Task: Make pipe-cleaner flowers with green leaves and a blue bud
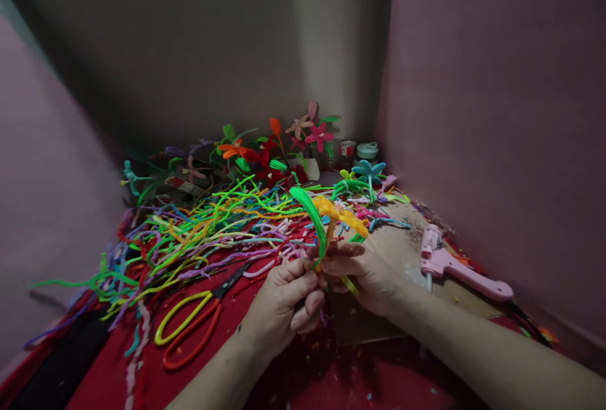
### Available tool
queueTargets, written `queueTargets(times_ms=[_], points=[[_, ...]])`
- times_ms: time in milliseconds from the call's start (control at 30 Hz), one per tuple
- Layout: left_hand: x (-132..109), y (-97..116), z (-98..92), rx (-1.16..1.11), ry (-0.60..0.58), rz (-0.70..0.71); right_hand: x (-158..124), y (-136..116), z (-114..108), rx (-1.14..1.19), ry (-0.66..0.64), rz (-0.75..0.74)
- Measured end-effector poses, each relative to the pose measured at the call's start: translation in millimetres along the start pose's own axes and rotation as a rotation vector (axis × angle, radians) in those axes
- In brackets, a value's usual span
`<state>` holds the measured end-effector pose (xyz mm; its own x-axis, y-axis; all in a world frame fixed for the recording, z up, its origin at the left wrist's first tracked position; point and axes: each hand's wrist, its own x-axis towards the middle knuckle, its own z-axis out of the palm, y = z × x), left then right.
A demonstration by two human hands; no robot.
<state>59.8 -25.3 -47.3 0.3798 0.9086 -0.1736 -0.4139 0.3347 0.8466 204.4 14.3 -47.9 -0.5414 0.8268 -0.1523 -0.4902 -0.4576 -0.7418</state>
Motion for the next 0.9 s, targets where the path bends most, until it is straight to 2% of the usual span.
queueTargets(times_ms=[133, 233, 367, 433, 500, 633, 800, 900], points=[[0, 2, -3.1, 0.047, -0.050, -0.034, -1, 0, 0, -0.042, -0.002, -0.034], [-1, 2, 1.3, 0.217, 0.038, 0.023, -2, 2, -1, -0.070, 0.006, -0.107], [-3, -4, 3.5, 0.728, 0.261, 0.338, -1, 7, -2, -0.080, 0.091, -0.172], [-3, -9, -0.1, 0.927, 0.309, 0.485, -1, 10, -3, -0.096, 0.107, -0.206], [-3, -14, -5.1, 1.030, 0.328, 0.550, -1, 12, -2, -0.130, 0.095, -0.228], [-1, -17, -8.8, 1.034, 0.357, 0.523, -5, 11, 0, -0.164, 0.073, -0.244], [-1, -9, 0.6, 0.729, 0.331, 0.291, -7, 3, 2, -0.278, -0.083, -0.230], [-2, -5, 3.3, 0.587, 0.285, 0.233, -6, 2, 1, -0.287, -0.170, -0.224]])
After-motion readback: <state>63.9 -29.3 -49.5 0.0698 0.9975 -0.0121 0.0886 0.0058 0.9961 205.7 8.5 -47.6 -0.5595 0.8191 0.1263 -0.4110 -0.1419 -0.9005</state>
